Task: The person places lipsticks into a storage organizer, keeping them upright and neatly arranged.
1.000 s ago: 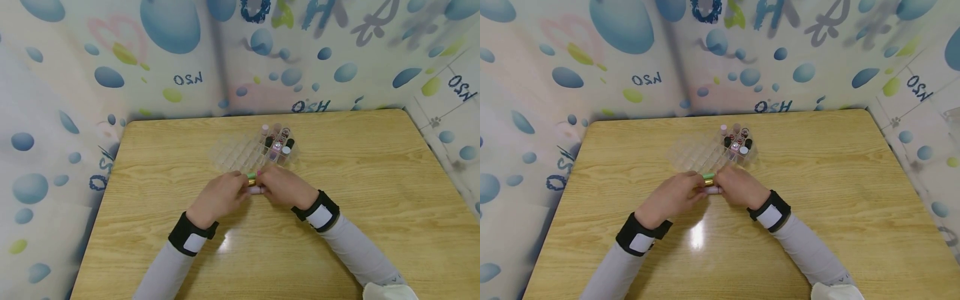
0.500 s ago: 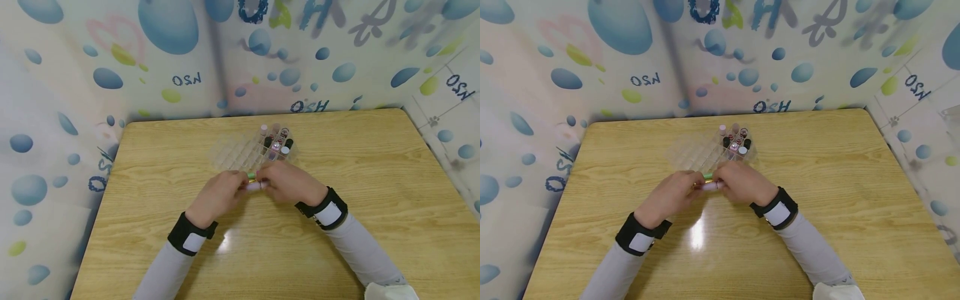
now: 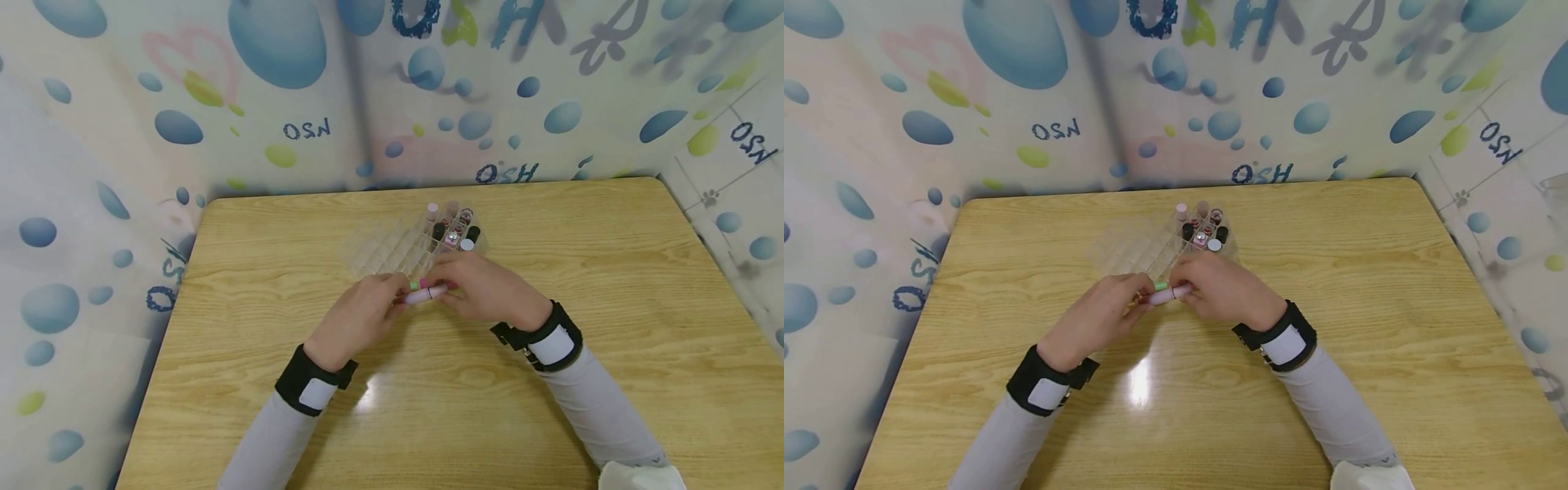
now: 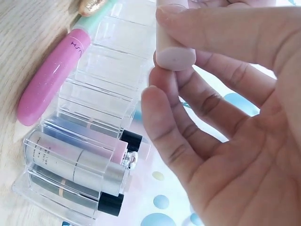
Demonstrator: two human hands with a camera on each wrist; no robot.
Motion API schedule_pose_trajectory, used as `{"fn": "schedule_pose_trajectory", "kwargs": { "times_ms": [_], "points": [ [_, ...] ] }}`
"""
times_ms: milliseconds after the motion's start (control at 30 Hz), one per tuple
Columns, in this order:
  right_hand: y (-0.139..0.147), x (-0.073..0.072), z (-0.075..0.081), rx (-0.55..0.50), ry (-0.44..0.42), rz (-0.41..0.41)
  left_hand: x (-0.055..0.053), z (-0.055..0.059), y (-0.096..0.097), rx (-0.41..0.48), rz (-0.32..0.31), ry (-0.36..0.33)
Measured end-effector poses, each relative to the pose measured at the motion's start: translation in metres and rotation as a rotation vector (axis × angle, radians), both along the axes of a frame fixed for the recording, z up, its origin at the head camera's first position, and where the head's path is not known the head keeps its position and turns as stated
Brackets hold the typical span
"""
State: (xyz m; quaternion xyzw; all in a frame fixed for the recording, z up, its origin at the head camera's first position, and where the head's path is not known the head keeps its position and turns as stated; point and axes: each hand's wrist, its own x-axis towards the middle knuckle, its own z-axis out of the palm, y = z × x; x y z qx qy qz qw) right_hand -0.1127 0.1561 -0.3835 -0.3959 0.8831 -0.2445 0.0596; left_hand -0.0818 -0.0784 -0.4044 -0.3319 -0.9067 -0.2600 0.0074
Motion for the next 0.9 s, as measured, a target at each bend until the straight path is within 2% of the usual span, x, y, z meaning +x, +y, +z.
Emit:
{"fn": "schedule_pose_trajectory", "kwargs": {
  "times_ms": [233,433,733,900],
  "points": [
    [0.003,0.0,0.003,0.0,0.032,-0.017,-0.001,0.0,0.002,-0.001,-0.011,-0.004],
    [0.005,0.001,0.007,-0.063,0.015,-0.005,-0.001,0.0,0.006,0.016,-0.018,0.003],
    [0.009,0.0,0.01,-0.156,0.005,0.02,0.0,-0.002,0.009,0.034,-0.035,-0.033],
    [0.01,-0.001,0.011,-0.205,0.015,0.019,0.0,-0.004,0.013,0.058,-0.044,-0.007]
  ]
}}
